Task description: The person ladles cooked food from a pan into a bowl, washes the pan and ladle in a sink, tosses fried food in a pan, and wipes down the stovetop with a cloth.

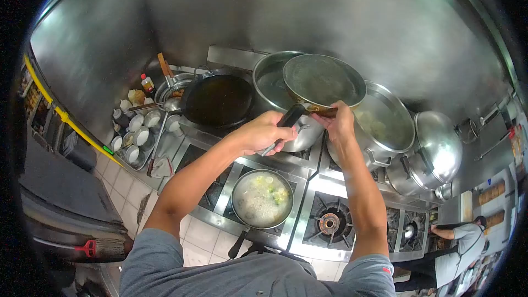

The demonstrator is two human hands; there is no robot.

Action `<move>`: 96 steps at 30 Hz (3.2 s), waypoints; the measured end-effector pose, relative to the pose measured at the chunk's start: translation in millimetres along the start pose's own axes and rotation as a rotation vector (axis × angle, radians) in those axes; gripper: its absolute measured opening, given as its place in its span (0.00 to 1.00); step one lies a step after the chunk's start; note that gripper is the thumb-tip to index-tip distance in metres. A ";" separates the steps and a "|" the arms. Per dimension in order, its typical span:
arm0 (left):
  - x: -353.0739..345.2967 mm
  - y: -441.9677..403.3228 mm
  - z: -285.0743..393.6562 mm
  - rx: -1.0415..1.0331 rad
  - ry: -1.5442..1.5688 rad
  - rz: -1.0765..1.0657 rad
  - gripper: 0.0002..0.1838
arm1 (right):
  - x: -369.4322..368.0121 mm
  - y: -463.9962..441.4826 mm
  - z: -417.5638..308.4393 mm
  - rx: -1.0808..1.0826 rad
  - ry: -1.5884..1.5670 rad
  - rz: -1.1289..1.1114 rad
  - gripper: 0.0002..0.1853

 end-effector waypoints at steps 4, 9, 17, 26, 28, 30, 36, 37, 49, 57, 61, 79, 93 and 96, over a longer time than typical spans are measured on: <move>-0.3 -9.5 -3.1 -0.006 0.032 -0.002 0.07 | -1.9 -5.0 -9.1 -0.017 0.077 0.012 0.22; -5.5 -13.1 -0.4 -0.023 0.054 -0.030 0.08 | 0.9 -15.5 -17.9 -0.019 0.143 -0.005 0.22; -15.4 -28.0 -1.8 -0.045 0.222 -0.005 0.08 | 0.2 -23.5 -43.9 0.035 0.242 0.039 0.23; -28.8 -36.4 3.2 -0.081 0.294 -0.037 0.07 | 4.2 -36.2 -67.6 0.054 0.323 0.048 0.24; -31.7 -38.7 3.5 -0.087 0.301 -0.042 0.06 | 0.5 -31.7 -76.0 0.075 0.343 0.063 0.23; -34.9 -42.6 3.6 -0.095 0.311 -0.049 0.06 | 0.3 -31.9 -84.4 0.097 0.366 0.077 0.23; -48.0 -56.0 5.7 -0.133 0.367 -0.053 0.06 | 13.3 -51.4 -102.4 0.103 0.467 0.113 0.22; -50.2 -58.4 7.5 -0.157 0.403 -0.042 0.06 | 10.1 -48.8 -107.6 0.119 0.467 0.113 0.22; -78.5 -71.8 21.3 -0.217 0.554 -0.102 0.05 | 1.3 -44.3 -151.6 0.182 0.616 0.121 0.23; -94.3 -80.2 28.7 -0.269 0.617 -0.156 0.05 | 3.5 -45.3 -172.4 0.235 0.683 0.159 0.24; -99.7 -83.7 31.5 -0.266 0.649 -0.166 0.04 | 10.8 -46.1 -175.5 0.216 0.636 0.154 0.24; -178.9 -89.8 56.2 -0.031 -0.016 0.051 0.10 | 150.9 -1.8 -175.9 0.108 0.191 0.126 0.19; -296.2 -160.0 -19.0 -0.068 0.043 0.154 0.14 | 213.0 58.1 -270.2 0.275 1.088 0.426 0.25; -313.7 -164.4 -27.0 -0.075 0.251 0.143 0.14 | 199.8 57.7 -284.6 0.315 1.395 0.432 0.23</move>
Point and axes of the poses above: each hand's wrist, its own y-axis away from the middle knuckle, its own x-axis out of the back of the hand, z = x × y, the point moved 8 cm from there along -y, towards the middle knuckle, and after that the axes turned 7 degrees about x, right-handed, at the moved point
